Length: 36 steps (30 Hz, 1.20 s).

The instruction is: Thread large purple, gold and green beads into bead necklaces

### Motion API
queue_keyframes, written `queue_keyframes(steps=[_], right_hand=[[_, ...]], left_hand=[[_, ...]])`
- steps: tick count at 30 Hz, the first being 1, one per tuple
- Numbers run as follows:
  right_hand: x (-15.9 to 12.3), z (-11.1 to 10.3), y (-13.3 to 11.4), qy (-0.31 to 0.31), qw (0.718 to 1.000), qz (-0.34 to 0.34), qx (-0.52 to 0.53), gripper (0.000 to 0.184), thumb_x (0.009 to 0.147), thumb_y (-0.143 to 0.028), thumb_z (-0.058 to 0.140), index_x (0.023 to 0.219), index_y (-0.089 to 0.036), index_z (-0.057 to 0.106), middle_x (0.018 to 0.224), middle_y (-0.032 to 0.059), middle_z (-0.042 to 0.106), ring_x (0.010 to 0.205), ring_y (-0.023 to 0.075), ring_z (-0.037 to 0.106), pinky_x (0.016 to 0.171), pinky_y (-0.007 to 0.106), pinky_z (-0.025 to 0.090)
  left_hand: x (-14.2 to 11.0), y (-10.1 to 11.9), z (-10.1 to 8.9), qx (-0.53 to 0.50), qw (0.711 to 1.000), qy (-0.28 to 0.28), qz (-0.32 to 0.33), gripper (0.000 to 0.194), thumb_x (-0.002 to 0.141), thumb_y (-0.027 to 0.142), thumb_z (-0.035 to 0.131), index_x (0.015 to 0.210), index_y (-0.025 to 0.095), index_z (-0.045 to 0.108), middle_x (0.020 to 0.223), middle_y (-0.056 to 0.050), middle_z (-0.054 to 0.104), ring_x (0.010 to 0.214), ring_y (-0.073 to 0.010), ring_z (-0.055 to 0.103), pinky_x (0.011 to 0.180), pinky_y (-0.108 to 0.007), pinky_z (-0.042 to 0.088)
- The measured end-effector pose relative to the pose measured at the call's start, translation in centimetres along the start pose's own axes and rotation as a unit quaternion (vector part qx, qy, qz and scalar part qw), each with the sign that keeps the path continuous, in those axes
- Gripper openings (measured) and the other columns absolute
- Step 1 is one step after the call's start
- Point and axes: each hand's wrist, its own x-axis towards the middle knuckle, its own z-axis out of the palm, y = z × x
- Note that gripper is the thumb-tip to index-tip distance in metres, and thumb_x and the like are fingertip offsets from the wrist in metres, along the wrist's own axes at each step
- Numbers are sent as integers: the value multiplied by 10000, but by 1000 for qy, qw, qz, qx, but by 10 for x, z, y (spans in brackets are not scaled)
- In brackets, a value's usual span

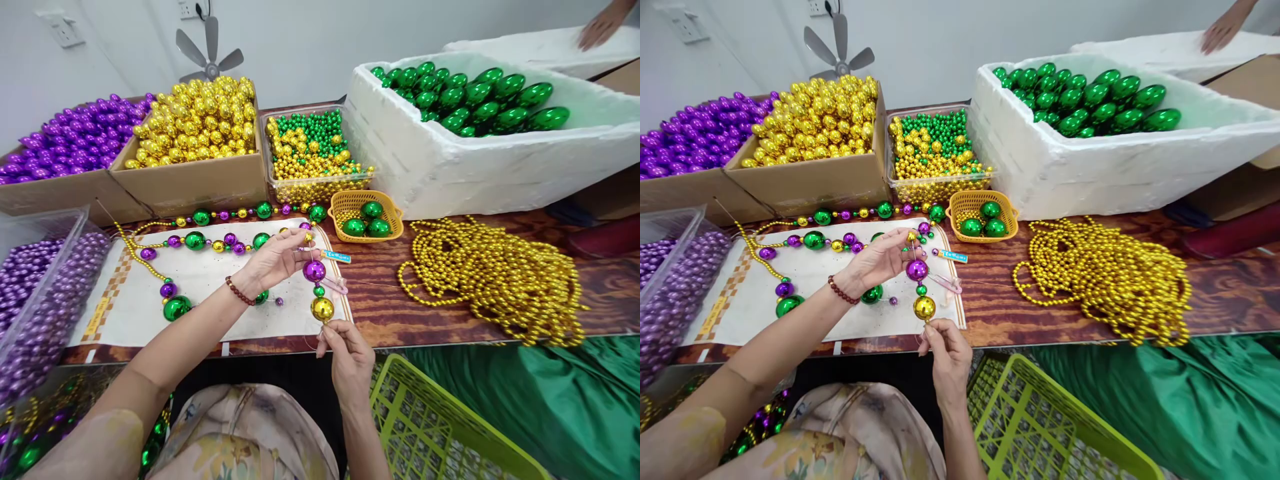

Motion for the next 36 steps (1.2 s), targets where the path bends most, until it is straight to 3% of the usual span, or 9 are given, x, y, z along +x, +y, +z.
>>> queue_keyframes(steps=[7,12,17,20,22,26,28,32,36], right_hand=[[1,4,0,21,1000,15,2,216,891,-350,678,765,-177,647,587,-19,610,486,109,555,526,232,457],[11,14,2,58,997,36,-39,250,857,-398,688,756,-171,662,583,-6,616,510,126,562,555,253,473],[13,27,18,72,993,38,-82,287,854,-437,652,738,-175,636,604,-15,600,521,121,547,537,243,463],[16,22,24,15,994,56,-97,261,858,-424,643,777,-177,655,617,-17,618,524,127,569,537,245,461],[25,10,20,-5,992,58,-111,243,848,-419,663,841,-179,692,602,-24,621,509,128,565,522,244,449],[59,-24,-4,110,989,21,-95,283,831,-439,693,940,-180,721,544,-51,573,474,106,517,491,225,417],[76,-35,-16,121,991,17,-57,308,795,-451,722,938,-178,714,567,-51,591,447,90,487,455,218,388],[92,-35,-21,85,996,31,0,294,702,-420,787,827,-175,684,555,-41,604,443,91,499,430,210,374],[93,-33,-13,93,994,37,44,247,714,-381,760,771,-182,625,527,-53,579,431,88,516,437,201,396]], left_hand=[[-2,-6,3,45,998,3,37,258,790,244,793,1022,155,722,887,-44,714,802,-153,714,753,-259,513],[-7,-30,5,41,996,45,63,233,817,285,773,985,151,682,934,-47,705,864,-145,705,789,-263,535],[1,-62,11,75,987,101,103,323,875,465,692,1071,225,601,938,9,660,576,-64,640,511,-171,484],[12,-69,13,125,979,115,113,319,878,479,671,1024,202,612,824,26,625,422,-32,519,355,-153,343],[19,-68,13,148,982,84,78,304,877,455,673,993,177,631,753,28,607,384,-34,477,321,-162,298],[26,-63,9,197,979,-26,-47,324,885,436,671,995,131,665,686,-4,635,361,-52,469,307,-177,274],[28,-64,10,222,967,-72,-101,343,868,454,697,957,124,669,684,-22,657,369,-57,488,309,-174,268],[33,-71,12,252,942,-143,-172,355,841,469,731,824,123,654,682,-33,663,368,-46,483,316,-170,256],[41,-72,11,267,929,-158,-201,304,852,427,727,876,132,661,673,-24,661,361,-41,459,326,-169,244]])
